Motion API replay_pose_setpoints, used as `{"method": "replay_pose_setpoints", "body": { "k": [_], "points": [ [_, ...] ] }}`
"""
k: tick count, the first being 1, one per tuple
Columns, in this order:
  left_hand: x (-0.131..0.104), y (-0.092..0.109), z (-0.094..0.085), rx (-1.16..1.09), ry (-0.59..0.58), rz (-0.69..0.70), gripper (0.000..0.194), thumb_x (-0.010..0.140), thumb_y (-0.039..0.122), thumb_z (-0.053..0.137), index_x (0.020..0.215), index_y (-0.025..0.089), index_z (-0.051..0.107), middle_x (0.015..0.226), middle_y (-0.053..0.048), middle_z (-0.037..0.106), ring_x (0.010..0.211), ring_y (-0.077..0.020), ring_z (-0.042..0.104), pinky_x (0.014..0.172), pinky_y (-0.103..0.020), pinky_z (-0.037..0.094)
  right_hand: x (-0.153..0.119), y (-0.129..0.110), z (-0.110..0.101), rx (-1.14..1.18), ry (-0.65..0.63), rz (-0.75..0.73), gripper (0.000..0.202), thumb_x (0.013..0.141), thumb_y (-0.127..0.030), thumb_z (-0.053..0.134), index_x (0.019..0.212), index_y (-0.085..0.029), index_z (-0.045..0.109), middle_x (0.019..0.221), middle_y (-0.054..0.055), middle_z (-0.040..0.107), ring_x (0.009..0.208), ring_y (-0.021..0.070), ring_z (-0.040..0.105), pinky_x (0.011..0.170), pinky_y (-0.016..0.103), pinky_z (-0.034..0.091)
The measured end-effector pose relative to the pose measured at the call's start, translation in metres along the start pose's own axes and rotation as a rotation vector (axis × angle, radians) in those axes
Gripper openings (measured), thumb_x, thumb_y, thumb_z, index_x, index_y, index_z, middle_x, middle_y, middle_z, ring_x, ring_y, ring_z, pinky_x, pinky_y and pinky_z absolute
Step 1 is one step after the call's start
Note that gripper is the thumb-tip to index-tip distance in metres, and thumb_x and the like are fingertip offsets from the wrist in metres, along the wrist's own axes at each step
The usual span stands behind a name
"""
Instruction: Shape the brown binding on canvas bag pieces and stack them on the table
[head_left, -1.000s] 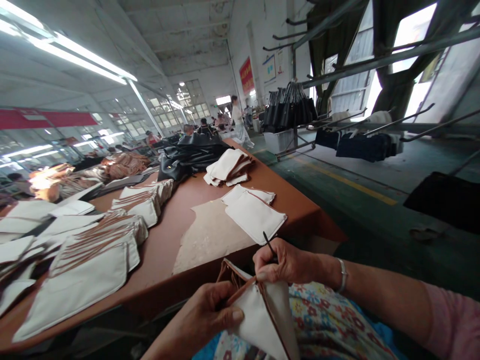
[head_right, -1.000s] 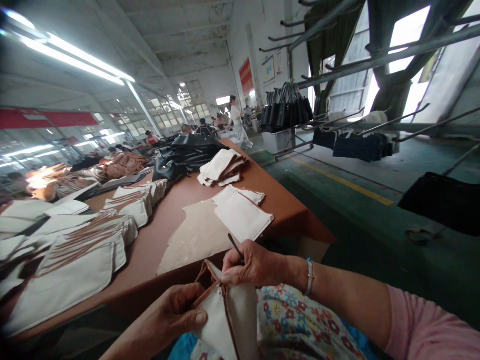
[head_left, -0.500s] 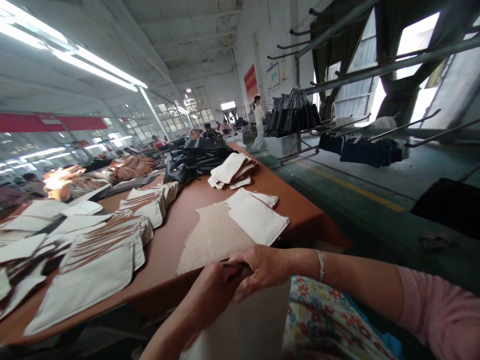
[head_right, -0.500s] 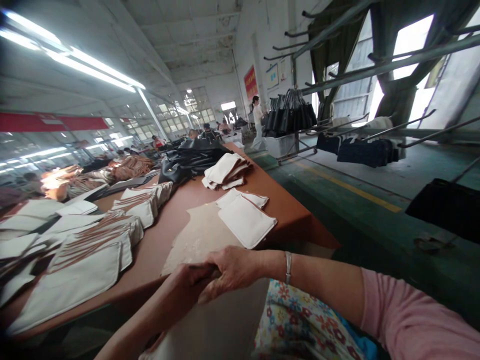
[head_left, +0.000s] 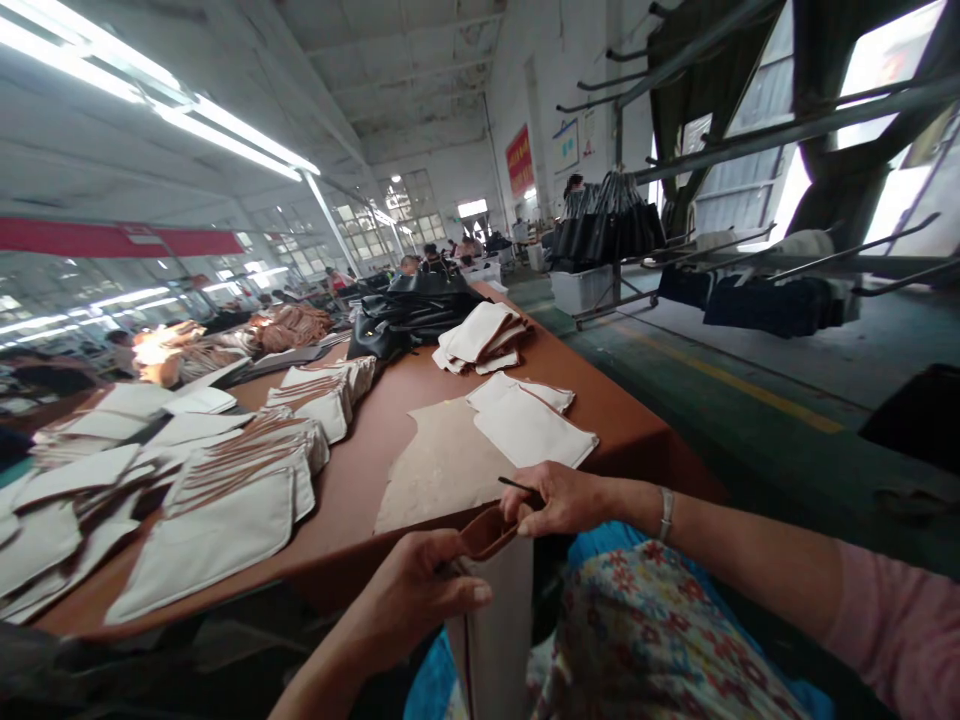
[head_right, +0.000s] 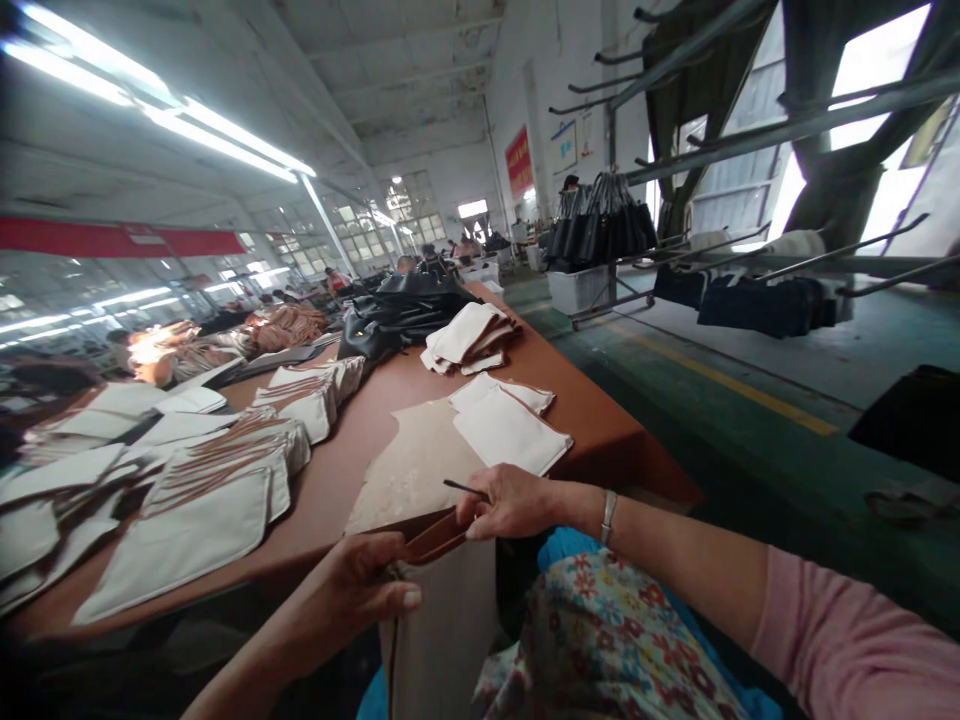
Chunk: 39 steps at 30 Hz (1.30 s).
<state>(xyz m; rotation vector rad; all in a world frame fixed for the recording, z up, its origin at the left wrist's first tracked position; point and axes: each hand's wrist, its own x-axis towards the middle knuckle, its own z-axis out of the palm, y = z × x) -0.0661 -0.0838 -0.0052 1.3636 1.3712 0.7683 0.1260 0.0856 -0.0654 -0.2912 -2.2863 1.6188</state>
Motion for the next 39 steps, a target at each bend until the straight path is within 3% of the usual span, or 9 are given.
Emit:
{"method": "replay_pose_setpoints", "body": {
  "k": [4,9,14,20,24,30,33,37,39],
  "points": [
    [0.019,0.003,0.021,0.02,0.016,0.039,0.033,0.067,0.039,0.082,0.078,0.011,0.069,0.07,0.003,0.052,0.067,-0.0123,0.04,0.06,-0.022,0.031,0.001,-0.017,0.025,0.263,-0.11,-0.015,0.035,0.07,-0.021,0.07,0.103,-0.016,0.06,0.089,-0.001,0.061,0.074,0.0105,0.054,0.066,0.02,0.043],
    [0.014,-0.015,0.021,-0.012,0.141,-0.047,0.037,0.061,0.038,0.086,0.073,0.012,0.063,0.066,0.004,0.052,0.063,-0.0108,0.037,0.054,-0.022,0.026,-0.002,-0.005,0.037,0.301,-0.134,0.062,0.025,0.07,-0.024,0.073,0.087,-0.013,0.059,0.072,-0.004,0.056,0.06,0.0071,0.045,0.055,0.018,0.036],
    [0.009,-0.028,0.021,-0.177,0.17,-0.081,0.034,0.07,0.04,0.08,0.073,0.012,0.062,0.067,0.001,0.056,0.063,-0.0105,0.041,0.056,-0.022,0.028,-0.003,0.007,0.035,0.241,-0.069,0.011,0.014,0.077,-0.022,0.065,0.087,-0.011,0.064,0.078,0.0,0.059,0.069,0.0094,0.048,0.062,0.02,0.038],
    [0.015,-0.026,0.026,-0.27,0.176,-0.084,0.029,0.074,0.038,0.077,0.074,0.01,0.067,0.066,-0.001,0.061,0.062,-0.0111,0.045,0.059,-0.023,0.032,-0.01,0.004,0.035,-0.023,0.018,-0.02,0.013,0.084,-0.024,0.056,0.082,-0.012,0.06,0.071,-0.001,0.056,0.062,0.0095,0.045,0.056,0.02,0.037],
    [0.018,-0.028,0.03,-0.288,0.195,-0.103,0.028,0.075,0.037,0.074,0.072,0.01,0.067,0.066,-0.001,0.061,0.062,-0.0111,0.045,0.06,-0.023,0.033,-0.015,0.008,0.04,-0.427,0.133,-0.266,0.016,0.091,-0.027,0.05,0.086,-0.014,0.058,0.077,0.004,0.061,0.067,0.0132,0.054,0.063,0.024,0.043],
    [0.02,-0.034,0.032,-0.185,0.204,-0.117,0.025,0.081,0.035,0.067,0.075,0.012,0.065,0.066,0.001,0.056,0.062,-0.0106,0.04,0.057,-0.022,0.03,-0.016,0.02,0.049,-0.767,0.078,-0.479,0.013,0.088,-0.019,0.044,0.092,-0.014,0.056,0.089,0.011,0.064,0.083,0.0202,0.061,0.071,0.03,0.048],
    [0.022,-0.032,0.032,-0.149,0.177,-0.113,0.024,0.081,0.035,0.067,0.075,0.012,0.065,0.065,0.001,0.054,0.061,-0.0103,0.039,0.056,-0.021,0.03,-0.013,0.017,0.05,-0.647,0.168,-0.323,0.013,0.086,-0.022,0.045,0.082,-0.015,0.055,0.078,0.008,0.062,0.072,0.0187,0.059,0.063,0.028,0.046],
    [0.022,-0.027,0.033,-0.187,0.161,-0.135,0.024,0.079,0.036,0.068,0.073,0.014,0.065,0.064,0.002,0.055,0.058,-0.0103,0.041,0.054,-0.021,0.032,-0.013,0.007,0.045,0.052,0.112,0.196,0.018,0.088,-0.031,0.043,0.081,-0.017,0.052,0.051,-0.005,0.046,0.038,0.0092,0.043,0.039,0.02,0.035],
    [0.022,-0.025,0.034,-0.217,0.158,-0.137,0.025,0.079,0.039,0.068,0.073,0.014,0.065,0.066,0.001,0.056,0.058,-0.0106,0.042,0.054,-0.021,0.033,-0.015,0.003,0.041,0.295,0.04,0.329,0.019,0.088,-0.035,0.045,0.085,-0.018,0.052,0.046,-0.009,0.041,0.03,0.0071,0.035,0.031,0.017,0.028]
  ]
}}
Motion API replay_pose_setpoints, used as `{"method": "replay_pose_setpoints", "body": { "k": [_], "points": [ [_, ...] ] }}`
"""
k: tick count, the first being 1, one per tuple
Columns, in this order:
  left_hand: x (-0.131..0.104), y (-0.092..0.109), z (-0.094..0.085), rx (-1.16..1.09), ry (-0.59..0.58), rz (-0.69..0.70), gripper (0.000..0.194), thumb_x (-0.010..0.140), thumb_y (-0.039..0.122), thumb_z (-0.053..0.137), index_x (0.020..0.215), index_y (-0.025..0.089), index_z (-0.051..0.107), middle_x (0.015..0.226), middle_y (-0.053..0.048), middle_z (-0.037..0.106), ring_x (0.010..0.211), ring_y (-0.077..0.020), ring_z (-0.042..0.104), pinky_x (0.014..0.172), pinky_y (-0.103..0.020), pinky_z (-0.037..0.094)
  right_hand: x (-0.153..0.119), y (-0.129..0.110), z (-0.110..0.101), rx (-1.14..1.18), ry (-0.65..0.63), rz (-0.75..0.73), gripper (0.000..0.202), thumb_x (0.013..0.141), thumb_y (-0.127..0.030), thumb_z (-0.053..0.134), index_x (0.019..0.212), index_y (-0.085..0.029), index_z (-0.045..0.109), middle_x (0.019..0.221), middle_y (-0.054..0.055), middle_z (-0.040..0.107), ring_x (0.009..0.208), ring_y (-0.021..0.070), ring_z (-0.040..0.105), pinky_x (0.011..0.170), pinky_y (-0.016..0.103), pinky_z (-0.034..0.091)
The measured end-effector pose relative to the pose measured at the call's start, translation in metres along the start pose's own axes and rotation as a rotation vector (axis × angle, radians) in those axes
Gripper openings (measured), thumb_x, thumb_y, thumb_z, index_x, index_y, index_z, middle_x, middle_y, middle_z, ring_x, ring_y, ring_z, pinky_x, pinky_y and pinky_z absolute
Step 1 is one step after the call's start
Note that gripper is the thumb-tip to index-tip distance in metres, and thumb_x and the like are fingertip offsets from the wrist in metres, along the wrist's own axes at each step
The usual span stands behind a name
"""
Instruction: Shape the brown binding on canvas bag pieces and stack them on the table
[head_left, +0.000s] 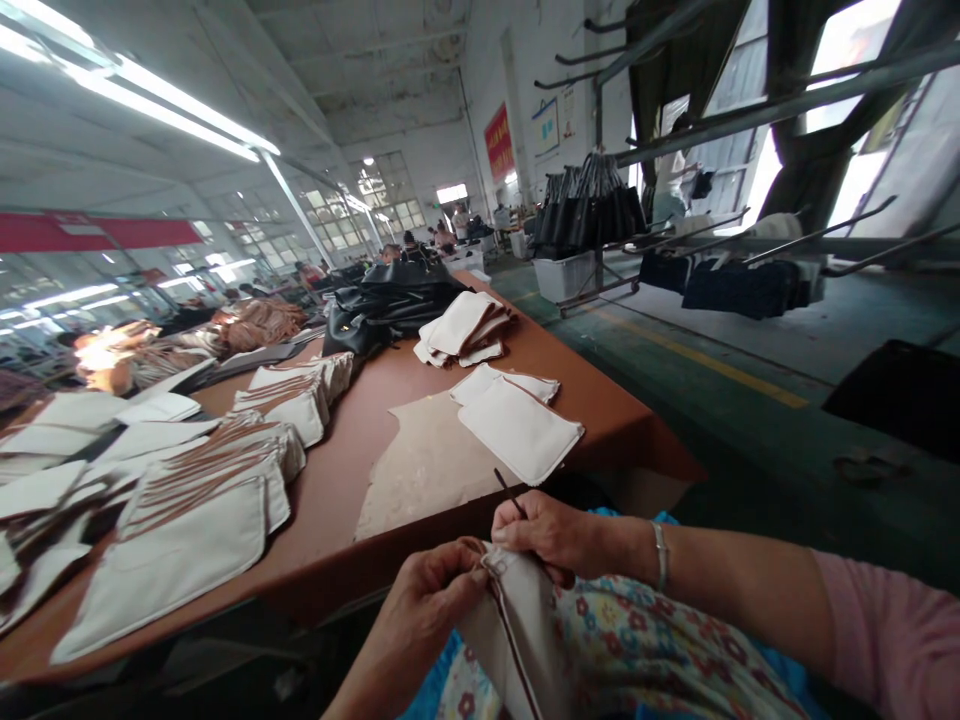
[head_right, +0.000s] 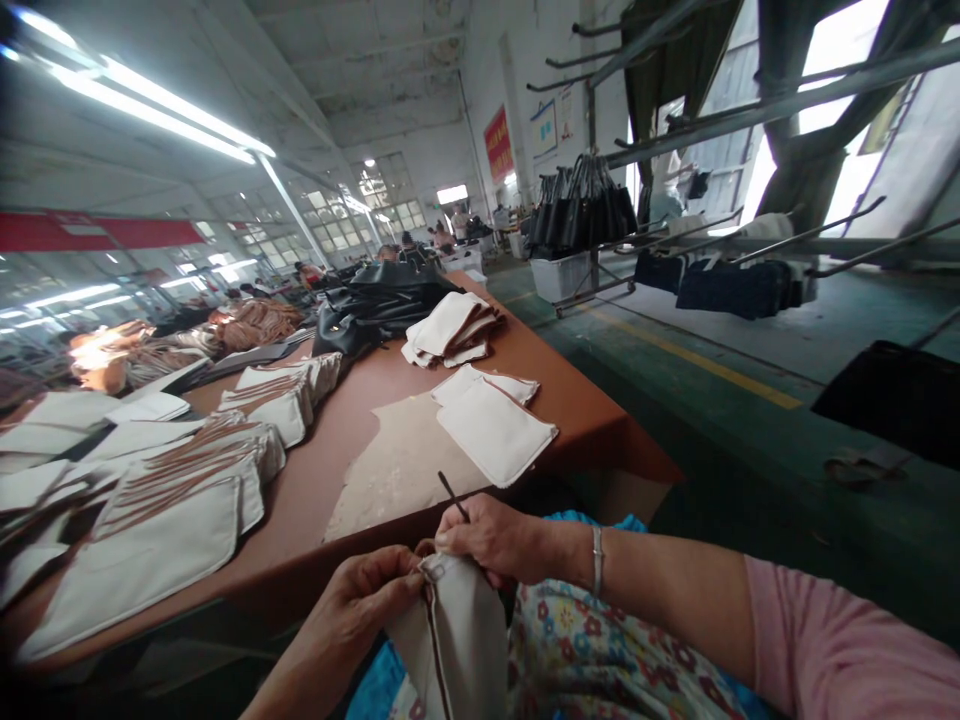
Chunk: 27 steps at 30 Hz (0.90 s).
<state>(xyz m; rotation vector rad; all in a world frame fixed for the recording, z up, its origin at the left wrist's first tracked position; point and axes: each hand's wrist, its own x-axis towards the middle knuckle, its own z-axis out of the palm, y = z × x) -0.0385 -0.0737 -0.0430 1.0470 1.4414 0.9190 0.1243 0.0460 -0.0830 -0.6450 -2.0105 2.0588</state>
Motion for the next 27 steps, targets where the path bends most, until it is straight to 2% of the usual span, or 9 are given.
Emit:
{"method": "replay_pose_setpoints", "body": {
  "k": [2,5,8,10,14,17,19,23,27],
  "points": [
    [0.0,0.001,0.002,0.005,0.019,0.0,0.028,0.078,0.042,0.068,0.073,0.014,0.066,0.066,0.0,0.058,0.059,-0.0113,0.044,0.054,-0.021,0.034,-0.003,-0.003,-0.003,0.082,-0.013,0.002,0.022,0.088,-0.04,0.05,0.086,-0.018,0.053,0.046,-0.01,0.041,0.028,0.0058,0.032,0.029,0.016,0.025],
    [0.001,0.002,0.003,0.08,0.047,0.002,0.032,0.077,0.044,0.07,0.071,0.013,0.066,0.062,0.001,0.056,0.057,-0.0111,0.042,0.053,-0.021,0.032,-0.005,-0.006,-0.004,0.048,-0.012,-0.094,0.031,0.083,-0.046,0.061,0.083,-0.016,0.055,0.051,-0.009,0.045,0.034,0.0042,0.035,0.032,0.016,0.026],
    [0.002,0.001,0.002,0.177,0.063,0.012,0.029,0.077,0.042,0.07,0.073,0.013,0.066,0.063,0.002,0.055,0.059,-0.0108,0.041,0.052,-0.02,0.03,-0.005,-0.008,0.0,-0.055,0.05,-0.175,0.033,0.068,-0.039,0.077,0.079,-0.012,0.06,0.058,-0.006,0.053,0.047,0.0048,0.041,0.042,0.016,0.03],
    [0.002,0.002,0.002,0.227,0.082,0.015,0.027,0.077,0.04,0.07,0.075,0.013,0.067,0.064,0.002,0.056,0.061,-0.0115,0.043,0.052,-0.02,0.03,-0.004,-0.008,0.003,-0.11,0.103,-0.19,0.026,0.065,-0.03,0.077,0.076,-0.011,0.064,0.06,-0.004,0.056,0.052,0.0058,0.043,0.045,0.017,0.031],
    [0.003,0.004,0.005,0.227,0.089,0.004,0.032,0.076,0.046,0.069,0.07,0.015,0.064,0.062,0.002,0.055,0.058,-0.0115,0.043,0.05,-0.02,0.031,-0.004,-0.008,0.008,-0.142,0.184,-0.2,0.008,0.066,-0.014,0.066,0.072,-0.011,0.068,0.063,-0.002,0.062,0.056,0.0082,0.048,0.049,0.018,0.034],
    [0.002,0.006,0.01,0.037,0.087,0.002,0.036,0.072,0.049,0.074,0.066,0.016,0.061,0.057,0.004,0.052,0.052,-0.01,0.041,0.048,-0.02,0.03,-0.005,-0.006,0.01,-0.092,0.229,-0.261,0.008,0.067,-0.012,0.063,0.071,-0.012,0.07,0.067,0.0,0.065,0.061,0.0107,0.054,0.055,0.019,0.039],
    [0.001,0.005,0.015,-0.138,0.109,0.007,0.039,0.073,0.053,0.071,0.066,0.015,0.061,0.059,0.003,0.053,0.051,-0.0094,0.042,0.047,-0.021,0.03,-0.007,-0.004,0.011,-0.067,0.246,-0.315,0.007,0.07,-0.014,0.065,0.072,-0.012,0.071,0.069,0.001,0.066,0.064,0.012,0.056,0.059,0.021,0.043],
    [0.002,0.002,0.018,-0.308,0.104,-0.047,0.057,0.081,0.065,0.056,0.06,0.012,0.062,0.058,0.0,0.053,0.048,-0.0086,0.04,0.044,-0.021,0.028,-0.014,0.001,0.014,-0.117,0.274,-0.518,0.008,0.077,-0.018,0.065,0.075,-0.013,0.07,0.075,0.003,0.067,0.071,0.0144,0.06,0.067,0.024,0.046],
    [0.002,0.003,0.018,-0.28,0.168,-0.076,0.054,0.075,0.064,0.064,0.063,0.011,0.067,0.059,0.0,0.056,0.05,-0.0091,0.044,0.045,-0.021,0.031,-0.021,0.005,0.012,-0.315,0.27,-0.719,0.011,0.085,-0.019,0.058,0.08,-0.015,0.066,0.075,0.003,0.062,0.069,0.0128,0.058,0.067,0.024,0.045]
  ]
}}
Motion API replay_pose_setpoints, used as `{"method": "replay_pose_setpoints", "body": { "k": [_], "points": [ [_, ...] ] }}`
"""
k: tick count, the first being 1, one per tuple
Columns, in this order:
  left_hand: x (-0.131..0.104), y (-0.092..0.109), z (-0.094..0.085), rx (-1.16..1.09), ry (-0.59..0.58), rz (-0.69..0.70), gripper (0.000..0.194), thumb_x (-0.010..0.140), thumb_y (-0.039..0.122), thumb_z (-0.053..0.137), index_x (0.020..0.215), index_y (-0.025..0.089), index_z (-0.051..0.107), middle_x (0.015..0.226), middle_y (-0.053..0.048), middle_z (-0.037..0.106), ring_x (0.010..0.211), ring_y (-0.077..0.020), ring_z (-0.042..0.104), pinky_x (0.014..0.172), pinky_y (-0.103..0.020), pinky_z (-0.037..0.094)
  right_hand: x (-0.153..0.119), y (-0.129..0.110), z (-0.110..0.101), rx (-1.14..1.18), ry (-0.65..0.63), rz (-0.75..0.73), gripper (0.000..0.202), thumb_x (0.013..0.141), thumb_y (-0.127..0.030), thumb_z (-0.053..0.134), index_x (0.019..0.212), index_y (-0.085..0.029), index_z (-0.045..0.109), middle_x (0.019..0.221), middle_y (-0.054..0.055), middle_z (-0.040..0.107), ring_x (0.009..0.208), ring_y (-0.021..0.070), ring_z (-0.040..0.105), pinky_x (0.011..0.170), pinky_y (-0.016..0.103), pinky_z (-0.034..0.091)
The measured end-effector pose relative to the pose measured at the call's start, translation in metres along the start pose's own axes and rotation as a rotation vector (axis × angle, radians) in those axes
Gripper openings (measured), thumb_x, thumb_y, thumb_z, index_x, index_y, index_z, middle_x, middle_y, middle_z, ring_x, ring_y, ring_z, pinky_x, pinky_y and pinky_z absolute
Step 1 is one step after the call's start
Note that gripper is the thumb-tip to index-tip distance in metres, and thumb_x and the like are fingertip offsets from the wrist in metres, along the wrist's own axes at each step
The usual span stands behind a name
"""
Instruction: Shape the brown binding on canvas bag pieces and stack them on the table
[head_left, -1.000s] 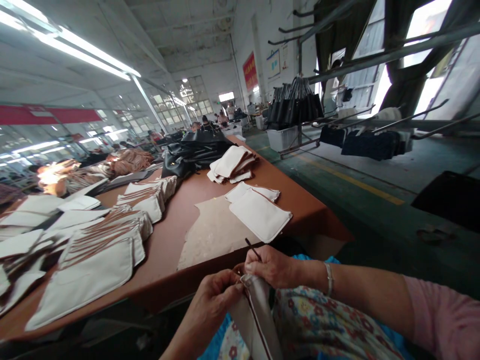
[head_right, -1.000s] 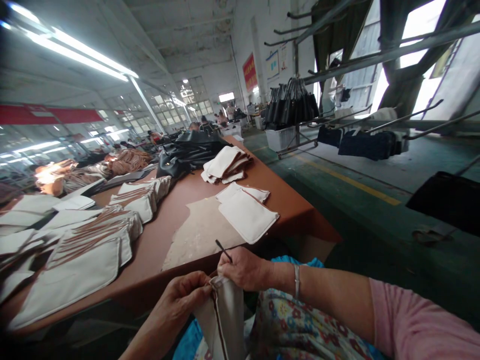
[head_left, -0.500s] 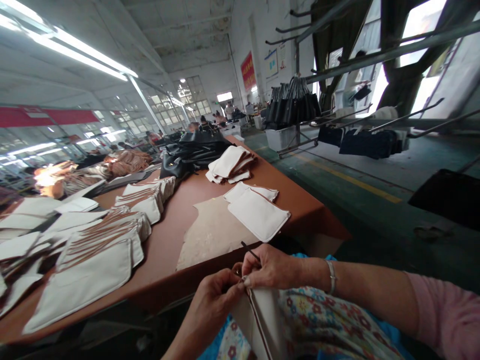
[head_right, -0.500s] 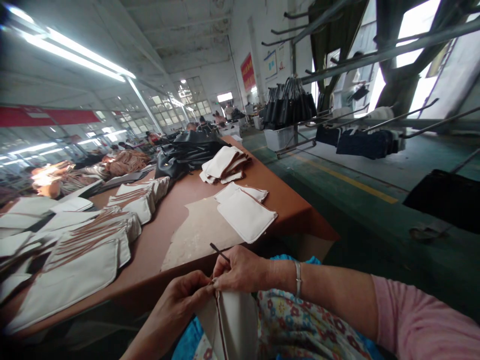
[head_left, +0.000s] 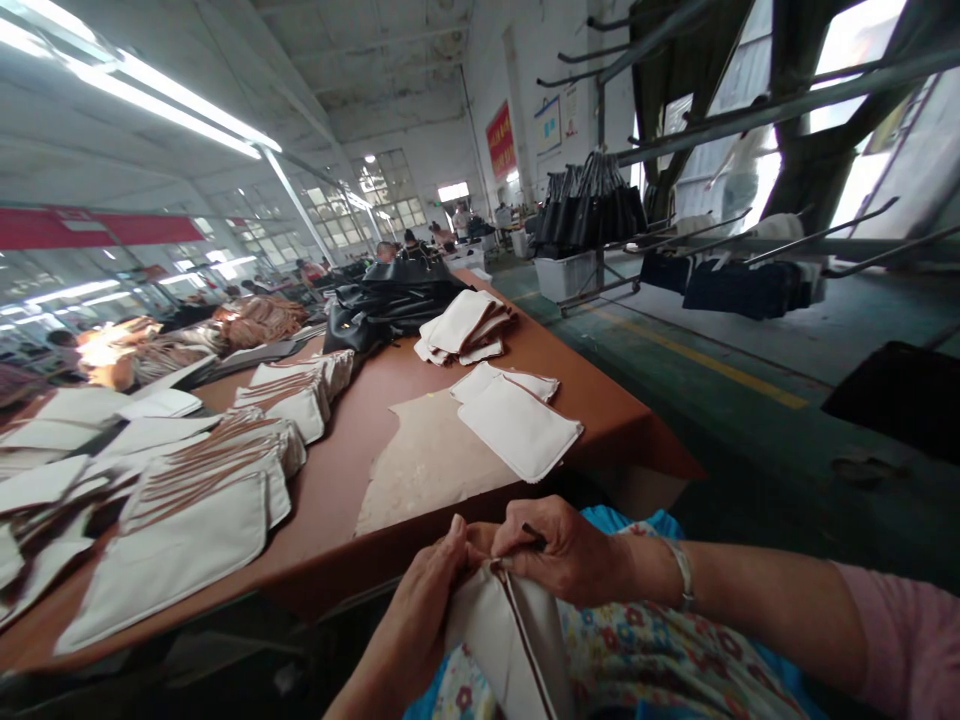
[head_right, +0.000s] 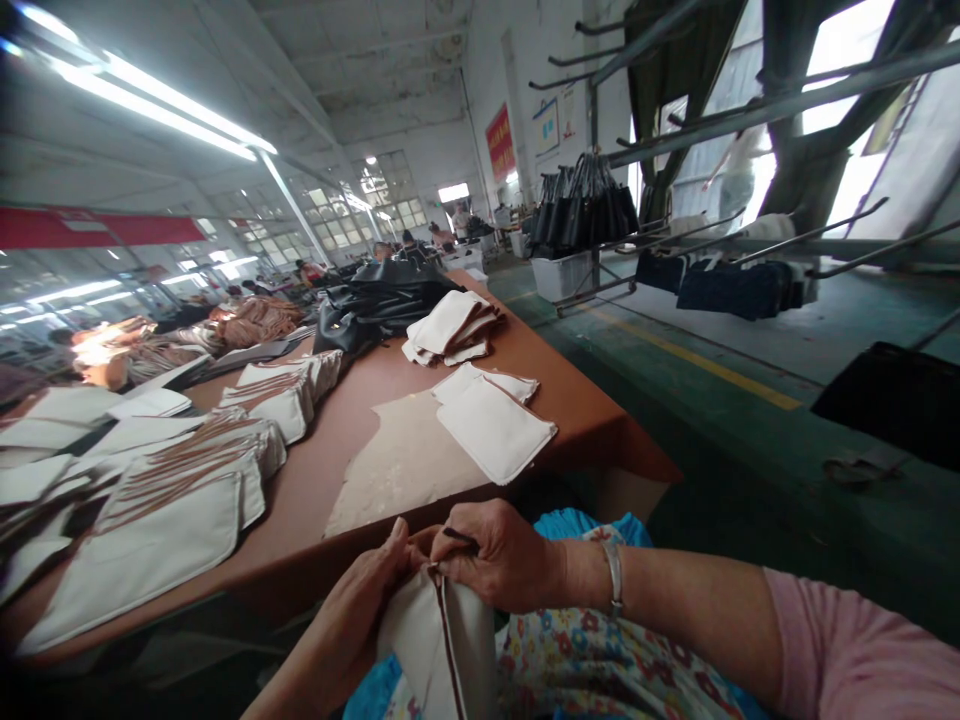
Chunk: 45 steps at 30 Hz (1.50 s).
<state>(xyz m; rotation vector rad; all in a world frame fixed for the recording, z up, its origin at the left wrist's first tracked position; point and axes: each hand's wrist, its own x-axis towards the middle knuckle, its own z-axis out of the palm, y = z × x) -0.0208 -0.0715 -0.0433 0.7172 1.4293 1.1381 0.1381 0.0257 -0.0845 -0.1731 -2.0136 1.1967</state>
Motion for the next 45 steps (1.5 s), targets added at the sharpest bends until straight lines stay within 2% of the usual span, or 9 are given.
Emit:
{"method": "replay_pose_setpoints", "body": {
  "k": [6,11,13,16,21,28,36,40,45],
  "points": [
    [0.002,-0.005,-0.002,-0.024,-0.168,-0.082,0.047,0.074,0.057,0.071,0.071,0.01,0.069,0.059,-0.004,0.062,0.049,-0.0105,0.049,0.048,-0.023,0.033,-0.008,0.009,-0.007,-0.304,-0.091,-0.316,0.016,0.085,-0.012,0.051,0.091,-0.017,0.065,0.077,0.004,0.058,0.071,0.0142,0.054,0.068,0.025,0.044],
    [0.006,-0.014,-0.009,0.095,-0.185,-0.068,0.04,0.071,0.047,0.078,0.064,0.012,0.059,0.055,0.0,0.055,0.048,-0.0082,0.042,0.048,-0.022,0.024,-0.013,0.014,-0.011,-0.43,-0.153,-0.407,0.017,0.089,-0.016,0.048,0.094,-0.016,0.064,0.073,0.004,0.056,0.069,0.0147,0.051,0.062,0.025,0.04],
    [0.002,-0.014,-0.009,0.147,-0.177,-0.004,0.04,0.074,0.047,0.075,0.065,0.013,0.056,0.056,0.004,0.047,0.051,-0.0072,0.036,0.049,-0.022,0.022,-0.014,0.014,-0.013,-0.297,-0.134,-0.326,0.015,0.09,-0.02,0.05,0.097,-0.015,0.062,0.075,0.004,0.057,0.068,0.0133,0.051,0.063,0.024,0.041],
    [-0.003,-0.009,-0.006,0.324,-0.163,0.095,0.041,0.079,0.051,0.068,0.069,0.013,0.056,0.06,0.004,0.041,0.055,-0.0078,0.032,0.051,-0.022,0.021,-0.009,0.01,-0.021,0.071,-0.147,0.024,0.032,0.093,-0.038,0.053,0.107,-0.011,0.06,0.077,0.003,0.058,0.064,0.0108,0.05,0.06,0.023,0.041],
    [-0.006,-0.001,-0.004,0.592,-0.185,0.156,0.043,0.084,0.055,0.059,0.076,0.012,0.06,0.068,0.002,0.045,0.06,-0.0102,0.037,0.051,-0.021,0.026,0.011,0.002,-0.036,0.322,-0.382,0.529,0.052,0.09,-0.058,0.05,0.084,-0.008,0.064,0.065,-0.001,0.051,0.053,0.0059,0.039,0.048,0.018,0.032],
    [-0.011,0.002,-0.003,0.718,-0.149,0.292,0.038,0.088,0.05,0.054,0.07,0.016,0.057,0.066,0.003,0.044,0.058,-0.0107,0.04,0.049,-0.02,0.031,0.01,0.002,-0.031,0.334,-0.431,0.468,0.036,0.08,-0.044,0.069,0.075,-0.009,0.063,0.06,-0.005,0.045,0.053,0.0036,0.037,0.047,0.015,0.029],
    [-0.005,0.001,0.009,0.752,0.006,0.476,0.024,0.082,0.029,0.066,0.065,0.017,0.054,0.068,0.002,0.052,0.063,-0.0116,0.046,0.057,-0.021,0.037,0.004,0.004,-0.031,0.434,-0.435,0.678,0.041,0.082,-0.052,0.065,0.085,-0.011,0.065,0.052,-0.008,0.045,0.036,0.0013,0.032,0.033,0.013,0.026],
    [-0.008,0.002,-0.003,0.728,-0.038,0.503,0.027,0.073,0.031,0.077,0.086,0.021,0.056,0.076,0.003,0.056,0.068,-0.0135,0.052,0.059,-0.021,0.043,0.002,0.002,-0.028,0.451,-0.337,0.675,0.035,0.079,-0.044,0.07,0.08,-0.009,0.069,0.047,-0.007,0.045,0.033,0.0025,0.033,0.032,0.015,0.025],
    [-0.016,-0.004,-0.023,0.943,0.093,0.831,0.005,0.09,0.02,0.059,0.094,0.022,0.057,0.093,-0.001,0.057,0.083,-0.0134,0.059,0.073,-0.023,0.049,-0.005,0.006,-0.023,0.467,-0.267,0.668,0.035,0.079,-0.046,0.068,0.075,-0.01,0.069,0.049,-0.006,0.046,0.036,0.0027,0.031,0.032,0.016,0.023]
  ]
}}
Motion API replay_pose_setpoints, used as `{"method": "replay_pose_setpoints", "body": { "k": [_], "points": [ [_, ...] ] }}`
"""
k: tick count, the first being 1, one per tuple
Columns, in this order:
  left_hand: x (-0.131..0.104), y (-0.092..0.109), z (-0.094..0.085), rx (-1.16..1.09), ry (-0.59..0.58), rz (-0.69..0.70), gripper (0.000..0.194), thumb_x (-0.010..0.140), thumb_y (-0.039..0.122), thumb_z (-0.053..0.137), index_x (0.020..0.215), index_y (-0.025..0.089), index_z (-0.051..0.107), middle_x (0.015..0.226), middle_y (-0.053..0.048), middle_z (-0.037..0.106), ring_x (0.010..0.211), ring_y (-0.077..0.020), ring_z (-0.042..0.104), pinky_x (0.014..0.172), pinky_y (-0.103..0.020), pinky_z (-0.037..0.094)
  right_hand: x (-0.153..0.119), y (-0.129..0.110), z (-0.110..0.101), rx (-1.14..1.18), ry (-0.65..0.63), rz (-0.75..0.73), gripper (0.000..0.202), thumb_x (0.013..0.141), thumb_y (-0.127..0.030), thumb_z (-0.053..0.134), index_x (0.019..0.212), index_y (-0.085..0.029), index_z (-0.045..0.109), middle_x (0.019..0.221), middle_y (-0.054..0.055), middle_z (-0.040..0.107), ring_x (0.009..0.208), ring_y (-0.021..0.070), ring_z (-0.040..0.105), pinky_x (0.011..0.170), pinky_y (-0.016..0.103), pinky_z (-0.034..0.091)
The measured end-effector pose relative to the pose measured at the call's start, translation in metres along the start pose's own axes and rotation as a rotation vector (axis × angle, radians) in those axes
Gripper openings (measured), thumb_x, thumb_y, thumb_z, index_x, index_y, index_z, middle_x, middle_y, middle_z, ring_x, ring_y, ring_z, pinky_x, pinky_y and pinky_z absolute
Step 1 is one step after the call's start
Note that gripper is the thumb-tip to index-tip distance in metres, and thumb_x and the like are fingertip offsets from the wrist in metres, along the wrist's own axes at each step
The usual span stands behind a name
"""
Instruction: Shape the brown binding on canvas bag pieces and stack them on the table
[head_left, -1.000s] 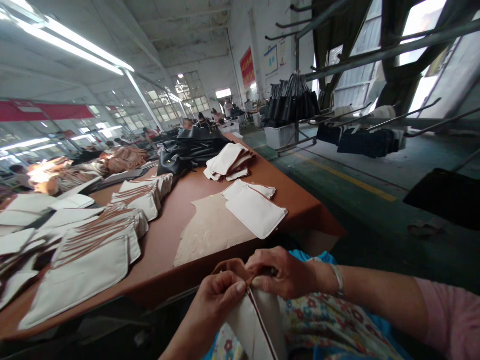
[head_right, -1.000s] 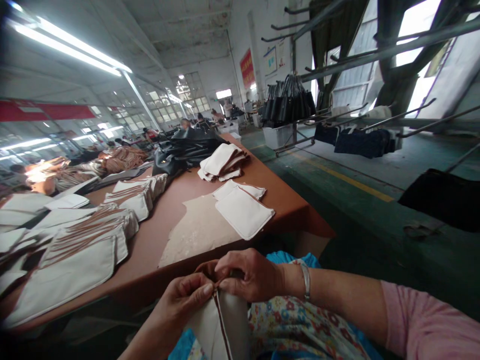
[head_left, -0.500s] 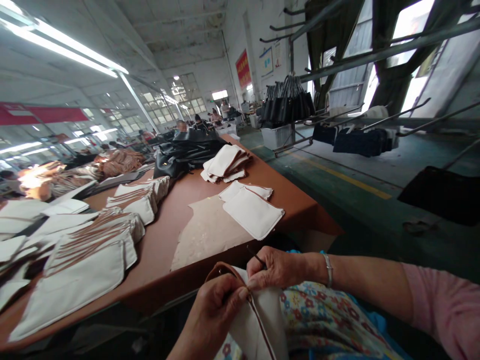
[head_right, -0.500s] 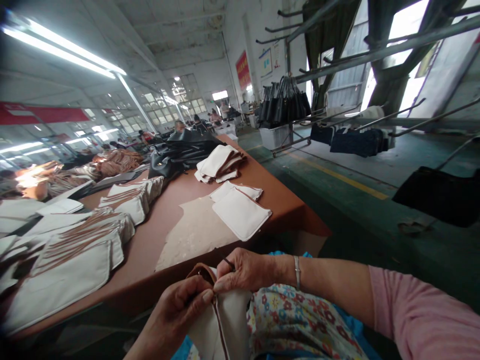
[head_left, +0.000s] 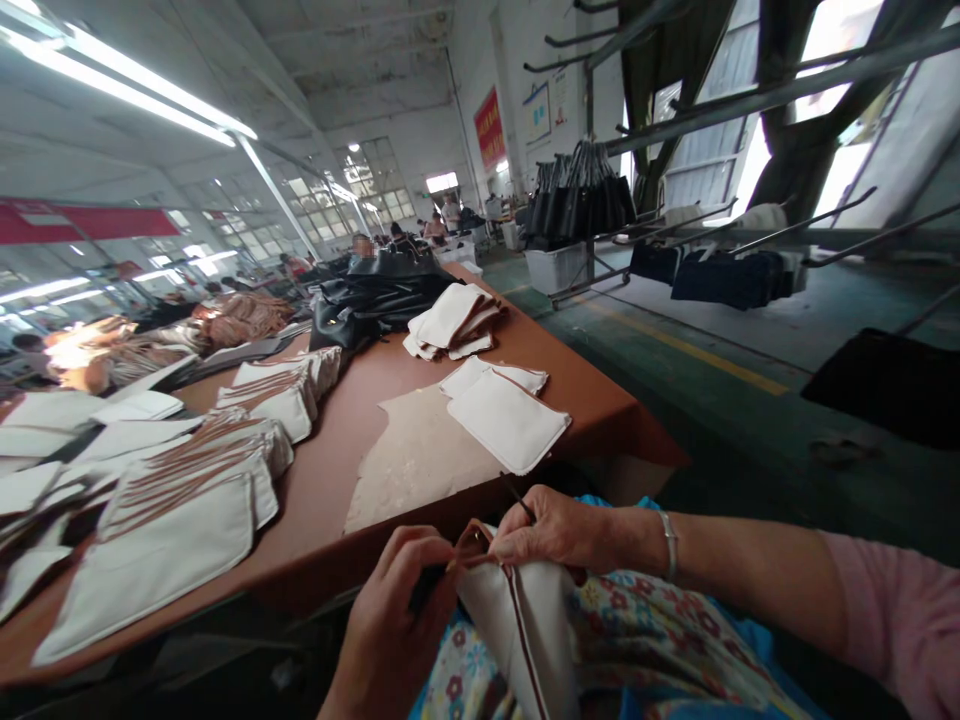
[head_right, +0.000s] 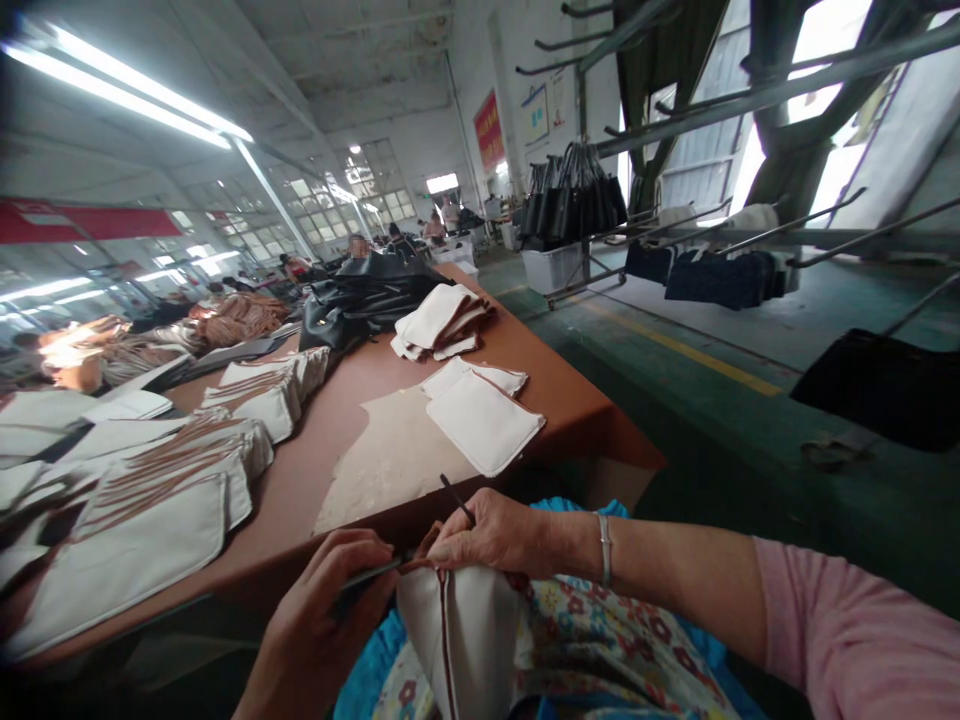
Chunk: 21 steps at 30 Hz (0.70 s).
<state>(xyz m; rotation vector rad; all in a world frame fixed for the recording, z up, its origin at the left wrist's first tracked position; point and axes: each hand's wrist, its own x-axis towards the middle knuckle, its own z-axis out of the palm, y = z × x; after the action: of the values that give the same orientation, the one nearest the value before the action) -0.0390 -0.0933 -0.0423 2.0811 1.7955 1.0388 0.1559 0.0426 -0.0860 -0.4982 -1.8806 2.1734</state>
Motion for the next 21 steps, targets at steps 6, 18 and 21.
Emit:
{"method": "replay_pose_setpoints", "body": {
  "k": [6,18,21],
  "points": [
    [-0.001,0.002,0.007,0.329,0.044,0.314,0.012,0.089,0.011,0.057,0.098,0.018,0.063,0.09,-0.004,0.058,0.076,-0.0136,0.059,0.067,-0.024,0.05,0.001,0.002,0.0,-0.04,0.004,-0.007,0.037,0.082,-0.047,0.065,0.078,-0.01,0.07,0.053,-0.004,0.048,0.042,0.0038,0.034,0.038,0.017,0.025],
    [0.001,0.009,0.021,0.767,-0.161,0.408,0.016,0.088,0.006,0.049,0.094,0.015,0.061,0.084,-0.006,0.06,0.07,-0.0208,0.058,0.061,-0.035,0.052,0.002,0.003,0.003,-0.062,0.034,0.078,0.035,0.082,-0.047,0.064,0.076,-0.012,0.066,0.05,-0.007,0.044,0.034,0.004,0.032,0.03,0.017,0.024],
    [0.001,0.013,0.023,0.812,-0.16,0.406,0.018,0.087,0.004,0.046,0.085,0.016,0.059,0.077,-0.005,0.057,0.065,-0.0217,0.055,0.057,-0.036,0.05,0.004,0.002,0.002,-0.096,0.005,0.082,0.036,0.082,-0.047,0.063,0.08,-0.012,0.068,0.051,-0.006,0.045,0.035,0.0042,0.033,0.032,0.017,0.026]
  ]
}}
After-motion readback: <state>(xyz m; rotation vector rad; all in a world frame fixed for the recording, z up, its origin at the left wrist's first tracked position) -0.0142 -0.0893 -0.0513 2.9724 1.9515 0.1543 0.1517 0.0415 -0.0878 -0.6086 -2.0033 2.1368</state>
